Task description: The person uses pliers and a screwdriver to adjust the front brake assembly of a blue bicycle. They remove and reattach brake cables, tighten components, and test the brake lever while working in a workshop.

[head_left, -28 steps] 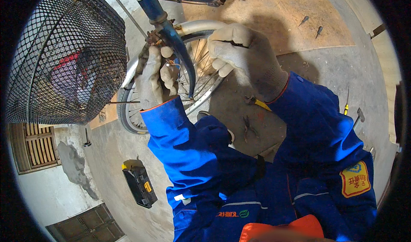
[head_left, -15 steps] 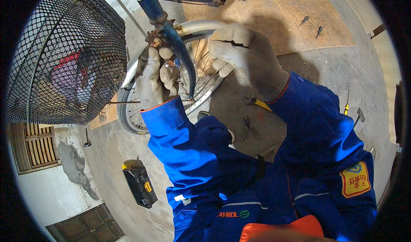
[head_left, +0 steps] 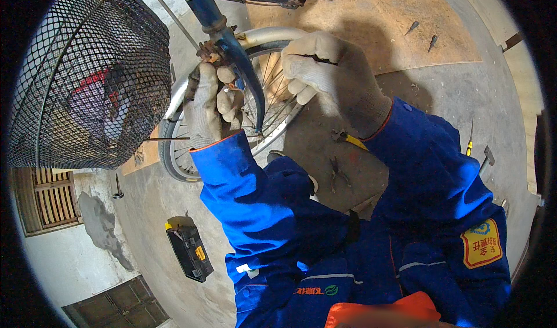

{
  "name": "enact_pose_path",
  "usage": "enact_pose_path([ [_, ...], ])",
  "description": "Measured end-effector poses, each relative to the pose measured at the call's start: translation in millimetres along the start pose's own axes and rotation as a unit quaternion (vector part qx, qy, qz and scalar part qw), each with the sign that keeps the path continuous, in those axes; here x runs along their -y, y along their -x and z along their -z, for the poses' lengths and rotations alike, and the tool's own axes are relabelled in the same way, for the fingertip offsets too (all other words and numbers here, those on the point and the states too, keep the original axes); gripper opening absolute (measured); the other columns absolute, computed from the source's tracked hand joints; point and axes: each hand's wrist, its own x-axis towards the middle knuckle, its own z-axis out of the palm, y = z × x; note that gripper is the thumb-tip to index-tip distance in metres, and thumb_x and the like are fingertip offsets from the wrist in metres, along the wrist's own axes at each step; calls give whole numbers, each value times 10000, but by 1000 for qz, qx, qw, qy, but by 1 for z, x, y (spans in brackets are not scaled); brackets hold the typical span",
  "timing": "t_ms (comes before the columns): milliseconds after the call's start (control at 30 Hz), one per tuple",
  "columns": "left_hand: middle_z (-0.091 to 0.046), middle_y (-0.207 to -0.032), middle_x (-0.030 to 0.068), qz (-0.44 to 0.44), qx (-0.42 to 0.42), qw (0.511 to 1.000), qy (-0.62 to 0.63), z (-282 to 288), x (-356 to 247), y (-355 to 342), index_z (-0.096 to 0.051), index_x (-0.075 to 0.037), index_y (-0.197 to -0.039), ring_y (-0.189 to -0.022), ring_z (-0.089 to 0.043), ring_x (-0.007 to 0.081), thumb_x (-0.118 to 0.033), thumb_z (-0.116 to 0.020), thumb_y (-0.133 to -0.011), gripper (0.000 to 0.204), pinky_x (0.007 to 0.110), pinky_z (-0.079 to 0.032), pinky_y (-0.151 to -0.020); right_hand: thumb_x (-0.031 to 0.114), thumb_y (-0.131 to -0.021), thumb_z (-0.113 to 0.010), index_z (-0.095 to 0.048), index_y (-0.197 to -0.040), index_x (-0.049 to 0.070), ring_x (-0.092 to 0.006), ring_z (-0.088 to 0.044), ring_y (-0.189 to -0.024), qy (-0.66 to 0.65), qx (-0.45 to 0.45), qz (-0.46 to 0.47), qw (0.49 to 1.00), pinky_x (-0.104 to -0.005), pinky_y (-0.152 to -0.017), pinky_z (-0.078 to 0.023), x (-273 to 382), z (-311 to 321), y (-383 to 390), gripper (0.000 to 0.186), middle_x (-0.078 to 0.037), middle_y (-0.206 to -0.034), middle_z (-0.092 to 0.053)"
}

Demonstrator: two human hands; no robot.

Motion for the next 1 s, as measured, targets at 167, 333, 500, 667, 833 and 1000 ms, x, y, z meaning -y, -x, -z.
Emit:
enact_pose_path([
  [167, -676, -933, 74, 11, 78, 995, 56, -13, -10, 6, -582, -68, -1222, -485, -521, 61, -373, -654, -979, 396, 168, -395, -377, 97, -921, -638, -654, -1071, -28, -125, -612, -680, 4, -2, -1, 1000, -253, -565, -505, -2, 0, -1, 196, -78, -850, -654],
  [333, -672, -873, 62, 10, 9, 999, 33, -24, -15, 12, -576, -76, -1191, -402, -433, 26, -262, -621, -1006, 266, 152, -339, -320, 127, -918, -652, -663, -1074, -24, -133, -626, -684, 15, -3, 20, 1000, -254, -565, -517, -3, 1, -1, 217, -88, -858, -666],
  [500, -670, -865, 78, -1, 20, 998, 52, -26, -15, 11, -572, -69, -1184, -404, -429, 32, -209, -617, -1006, 232, 160, -338, -320, 147, -915, -666, -670, -1080, -17, -138, -639, -685, 16, -10, 5, 1000, -253, -561, -524, -2, 0, -1, 232, -93, -858, -675],
  [667, -667, -872, 103, -9, 2, 1000, 18, -24, -14, 8, -567, -56, -1191, -403, -425, 41, -221, -635, -997, 264, 165, -351, -328, 160, -921, -673, -675, -1082, -12, -140, -648, -689, 30, -13, 1, 999, -259, -570, -535, 0, 0, -1, 235, -94, -854, -680],
  [833, -708, -845, 114, -44, -26, 998, 29, -27, -12, 10, -646, 19, -1100, -472, -543, 57, -248, -737, -925, 332, 181, -414, -395, 153, -922, -673, -676, -1084, -9, -139, -639, -680, 14, -13, -1, 1000, -260, -565, -528, 0, -1, 0, 228, -91, -848, -677],
  [1000, -705, -886, 123, -13, -26, 999, 30, -27, -14, 12, -644, 22, -1097, -586, -635, 98, -246, -741, -921, 335, 198, -506, -474, 134, -927, -661, -678, -1062, -8, -122, -614, -659, 4, -11, -1, 1000, -252, -551, -507, -2, -2, -1, 197, -76, -831, -666],
])
